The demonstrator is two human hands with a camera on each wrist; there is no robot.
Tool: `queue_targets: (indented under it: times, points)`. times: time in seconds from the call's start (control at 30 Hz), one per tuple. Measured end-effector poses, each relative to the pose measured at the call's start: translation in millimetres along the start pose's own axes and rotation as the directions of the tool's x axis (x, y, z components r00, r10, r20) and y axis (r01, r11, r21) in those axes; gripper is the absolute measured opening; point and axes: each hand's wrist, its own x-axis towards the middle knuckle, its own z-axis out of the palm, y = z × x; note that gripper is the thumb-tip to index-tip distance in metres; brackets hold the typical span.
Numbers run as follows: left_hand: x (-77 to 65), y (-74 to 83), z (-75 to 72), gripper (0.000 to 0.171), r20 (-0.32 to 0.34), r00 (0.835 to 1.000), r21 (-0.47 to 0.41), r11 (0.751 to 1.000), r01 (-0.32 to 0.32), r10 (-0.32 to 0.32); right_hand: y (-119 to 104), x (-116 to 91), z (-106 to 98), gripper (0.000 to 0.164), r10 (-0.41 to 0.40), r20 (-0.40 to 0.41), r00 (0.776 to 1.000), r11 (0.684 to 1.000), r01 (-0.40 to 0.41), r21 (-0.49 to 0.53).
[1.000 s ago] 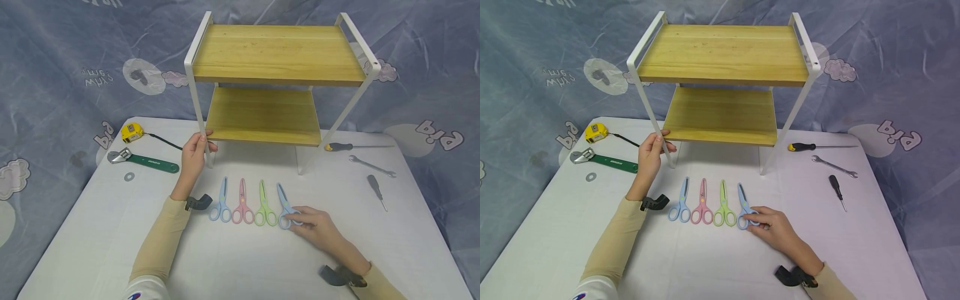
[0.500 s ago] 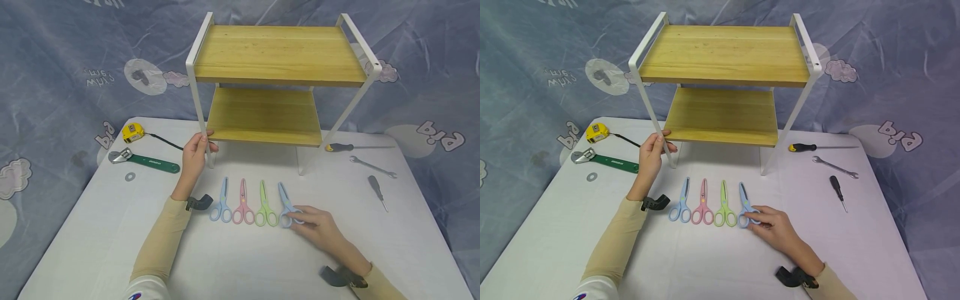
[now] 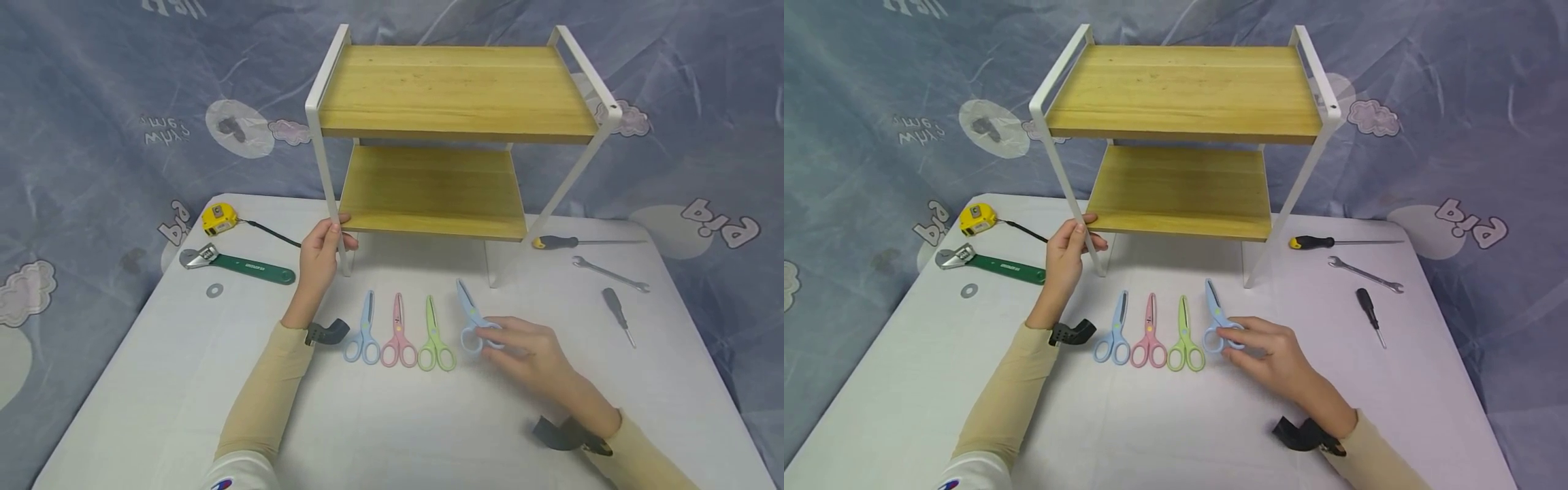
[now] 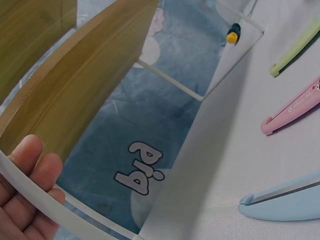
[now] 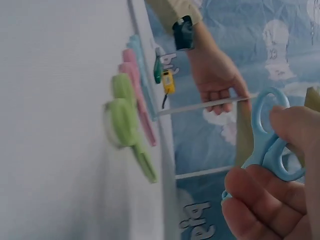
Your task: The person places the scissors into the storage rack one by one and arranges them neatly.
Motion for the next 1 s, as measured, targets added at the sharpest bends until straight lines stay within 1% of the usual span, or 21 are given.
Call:
queue_targets:
  times: [0.07, 0.23, 0.33, 0.43, 0.47, 0.53, 0.6, 0.67, 0.7, 0.77, 1.0]
  points:
    - [-0.4, 0.3, -0.2, 0.032, -0.003, 1.000, 0.002, 1.000, 0.004, -0.004, -2, 11, -2, 0.033, -0.057, -0.032, 0.998, 0.998, 0.057, 0.011]
    - [-0.9, 0.7, -0.7, 0.032, -0.009, 1.000, -0.001, 1.000, 0.019, -0.019, -10, 38, -5, 0.034, -0.133, -0.077, 0.988, 0.986, 0.139, 0.087]
    - [-0.9, 1.0, -0.6, 0.032, -0.004, 1.000, -0.004, 1.000, 0.020, -0.020, -17, 54, -6, 0.030, -0.175, -0.093, 0.980, 0.966, 0.189, 0.174]
    - [-1.0, 0.7, -0.8, 0.033, -0.001, 1.000, -0.001, 1.000, 0.017, -0.017, -26, 72, -5, 0.027, -0.206, -0.100, 0.973, 0.940, 0.226, 0.258]
    - [-1.2, 0.5, -0.9, 0.033, -0.002, 1.000, -0.002, 1.000, 0.013, -0.013, -29, 77, -4, 0.026, -0.206, -0.102, 0.973, 0.926, 0.228, 0.303]
    - [-1.4, 0.2, -1.0, 0.033, -0.005, 1.000, -0.004, 1.000, 0.009, -0.009, -35, 88, -3, 0.025, -0.193, -0.095, 0.977, 0.886, 0.215, 0.410]
    - [-1.2, -0.4, -0.8, 0.033, -0.004, 1.000, -0.008, 1.000, 0.010, -0.010, -41, 97, -2, 0.026, -0.172, -0.093, 0.981, 0.835, 0.196, 0.515]
    - [-0.9, -0.7, -0.3, 0.033, -0.001, 1.000, -0.012, 1.000, 0.012, -0.012, -46, 106, -2, 0.027, -0.157, -0.097, 0.983, 0.771, 0.183, 0.610]
    - [-0.7, -0.7, 0.0, 0.033, 0.000, 1.000, -0.011, 1.000, 0.013, -0.013, -48, 110, -3, 0.028, -0.157, -0.097, 0.983, 0.755, 0.183, 0.630]
    - [-0.5, -1.1, 0.3, 0.033, 0.003, 1.000, -0.005, 1.000, 0.016, -0.016, -53, 120, -4, 0.026, -0.159, -0.114, 0.981, 0.755, 0.196, 0.626]
    - [-0.5, 0.6, -0.2, 0.032, 0.000, 1.000, 0.005, 1.000, 0.022, -0.022, -70, 159, -10, 0.021, -0.175, -0.190, 0.966, 0.822, 0.250, 0.511]
